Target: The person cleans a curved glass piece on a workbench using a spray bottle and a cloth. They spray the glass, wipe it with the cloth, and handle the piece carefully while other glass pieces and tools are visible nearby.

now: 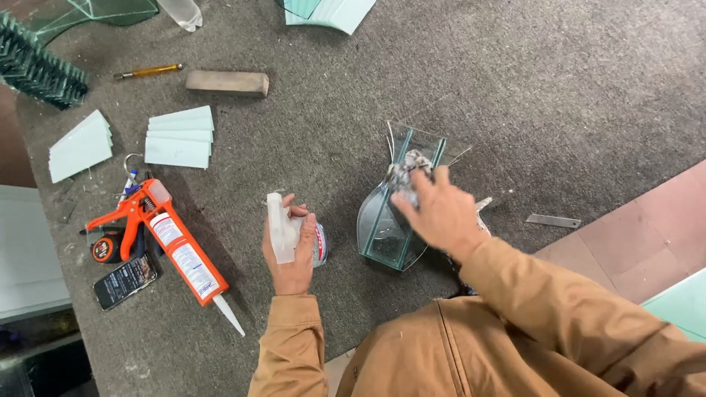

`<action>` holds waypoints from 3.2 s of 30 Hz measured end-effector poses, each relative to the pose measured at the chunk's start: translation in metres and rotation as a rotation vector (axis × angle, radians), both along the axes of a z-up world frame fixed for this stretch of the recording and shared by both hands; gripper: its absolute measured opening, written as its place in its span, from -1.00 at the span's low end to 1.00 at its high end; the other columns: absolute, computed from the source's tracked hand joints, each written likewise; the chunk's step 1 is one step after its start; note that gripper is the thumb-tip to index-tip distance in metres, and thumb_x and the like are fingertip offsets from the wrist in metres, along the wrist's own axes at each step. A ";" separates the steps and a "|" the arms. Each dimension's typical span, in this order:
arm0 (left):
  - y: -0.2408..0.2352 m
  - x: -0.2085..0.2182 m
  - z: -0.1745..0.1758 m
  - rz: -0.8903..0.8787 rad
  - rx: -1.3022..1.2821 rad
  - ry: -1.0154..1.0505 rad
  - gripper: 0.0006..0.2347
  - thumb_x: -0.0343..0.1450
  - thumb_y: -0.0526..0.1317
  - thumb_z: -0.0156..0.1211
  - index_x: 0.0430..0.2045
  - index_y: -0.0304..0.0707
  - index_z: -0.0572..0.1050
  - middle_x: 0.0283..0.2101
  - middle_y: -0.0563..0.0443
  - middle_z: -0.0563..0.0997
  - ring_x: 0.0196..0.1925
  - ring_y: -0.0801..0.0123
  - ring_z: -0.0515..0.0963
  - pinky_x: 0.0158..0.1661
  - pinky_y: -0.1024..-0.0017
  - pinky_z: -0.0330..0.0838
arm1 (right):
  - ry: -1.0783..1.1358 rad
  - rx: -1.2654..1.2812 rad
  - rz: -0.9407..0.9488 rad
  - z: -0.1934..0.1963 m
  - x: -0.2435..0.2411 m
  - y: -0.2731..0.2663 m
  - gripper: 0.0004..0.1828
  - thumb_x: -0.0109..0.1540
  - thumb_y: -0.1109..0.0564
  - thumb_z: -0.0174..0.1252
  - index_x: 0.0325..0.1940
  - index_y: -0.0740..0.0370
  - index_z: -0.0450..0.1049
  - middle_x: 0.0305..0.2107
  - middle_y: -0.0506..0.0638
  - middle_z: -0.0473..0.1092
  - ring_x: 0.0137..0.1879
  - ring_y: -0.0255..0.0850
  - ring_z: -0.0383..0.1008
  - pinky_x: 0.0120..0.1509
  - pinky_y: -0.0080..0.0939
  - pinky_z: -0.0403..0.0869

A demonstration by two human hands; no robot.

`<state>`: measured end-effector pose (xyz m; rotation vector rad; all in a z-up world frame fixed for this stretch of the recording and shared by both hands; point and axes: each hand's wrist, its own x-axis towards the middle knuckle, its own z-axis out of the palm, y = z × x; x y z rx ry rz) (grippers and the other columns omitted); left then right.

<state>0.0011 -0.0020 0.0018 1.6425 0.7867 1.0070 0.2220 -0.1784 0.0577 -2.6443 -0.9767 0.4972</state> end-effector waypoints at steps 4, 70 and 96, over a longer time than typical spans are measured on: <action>-0.007 -0.002 0.000 0.049 -0.031 -0.014 -0.58 0.52 -0.30 0.47 0.28 -0.43 0.54 -0.13 -0.18 0.68 0.14 0.10 0.70 0.29 -0.01 0.54 | -0.170 -0.262 0.584 -0.018 -0.064 -0.021 -0.42 0.51 -0.18 -0.16 0.54 0.04 0.39 0.06 0.20 0.34 -0.07 0.04 0.70 -0.21 -0.05 0.70; -0.041 0.181 0.111 -0.209 0.061 0.647 0.28 0.15 -0.19 0.52 0.70 -0.06 -0.44 0.11 -0.13 0.57 0.02 0.18 0.59 -0.02 0.19 0.50 | 1.306 0.689 -0.983 0.002 0.090 -0.145 -0.59 0.47 0.12 0.14 0.31 0.45 0.60 0.04 0.44 0.65 0.08 0.27 0.65 0.15 0.28 0.60; -0.052 0.113 0.062 -0.408 0.111 0.365 0.01 0.41 -0.14 0.12 0.64 -0.38 -0.54 0.60 -0.71 0.04 0.57 -0.66 0.18 0.31 -0.33 0.57 | 1.143 0.674 -0.433 0.009 0.107 -0.048 -0.55 0.42 0.11 0.27 0.34 0.41 0.65 0.02 0.47 0.65 0.13 0.11 0.65 0.29 0.32 0.61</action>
